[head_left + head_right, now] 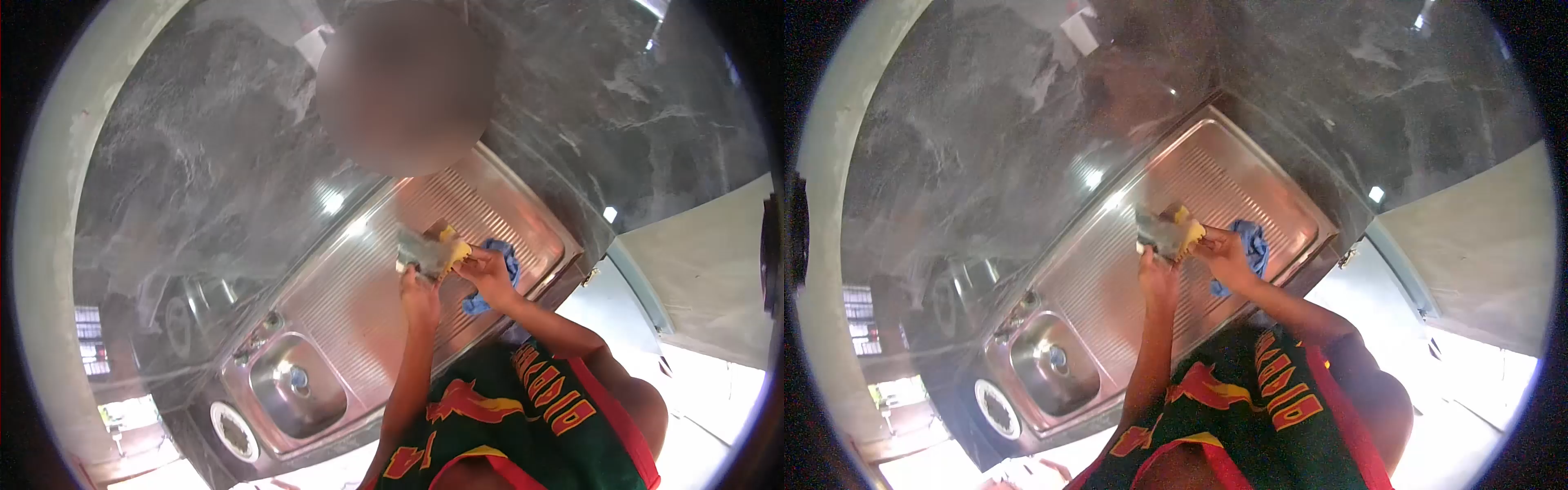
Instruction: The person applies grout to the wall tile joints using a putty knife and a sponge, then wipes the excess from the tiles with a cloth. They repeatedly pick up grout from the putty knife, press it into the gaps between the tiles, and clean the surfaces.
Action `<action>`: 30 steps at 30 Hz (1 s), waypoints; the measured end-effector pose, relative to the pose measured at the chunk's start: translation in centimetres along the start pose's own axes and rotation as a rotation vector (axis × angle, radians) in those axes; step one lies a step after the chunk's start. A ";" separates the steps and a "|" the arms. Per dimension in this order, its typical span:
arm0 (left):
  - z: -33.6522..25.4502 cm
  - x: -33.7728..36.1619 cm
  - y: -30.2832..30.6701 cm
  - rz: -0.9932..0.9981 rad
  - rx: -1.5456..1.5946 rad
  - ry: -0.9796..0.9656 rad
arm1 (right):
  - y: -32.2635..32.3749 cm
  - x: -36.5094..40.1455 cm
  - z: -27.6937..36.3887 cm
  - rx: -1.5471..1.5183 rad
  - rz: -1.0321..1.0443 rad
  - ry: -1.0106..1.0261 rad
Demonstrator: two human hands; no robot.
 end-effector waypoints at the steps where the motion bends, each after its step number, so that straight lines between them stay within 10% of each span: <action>1: -1.0 0.4 0.0 -0.025 -0.009 0.003 | -0.9 0.6 0.0 0.012 0.078 0.005; 5: -4.9 0.8 -1.4 0.041 0.407 0.029 | -1.2 1.3 6.6 0.722 0.222 0.541; 23: -9.1 0.5 -2.2 0.348 -0.139 0.011 | -3.5 -2.0 9.9 0.834 0.313 0.903; 27: -7.4 -1.5 -0.2 0.189 -0.126 0.050 | -2.8 -3.4 8.5 0.775 0.285 0.753; 30: -7.7 -3.7 2.3 0.077 -0.068 0.063 | -0.7 -8.0 3.0 0.023 0.239 0.155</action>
Point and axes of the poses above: each hand's wrist, its own x-axis away from the middle knuckle, its own y-axis out of the back of the hand, z = x × y, the point moved 10 cm from there along -x, towards the middle knuckle, and after that the axes turned 8 degrees about -z, right-handed, at the moved point
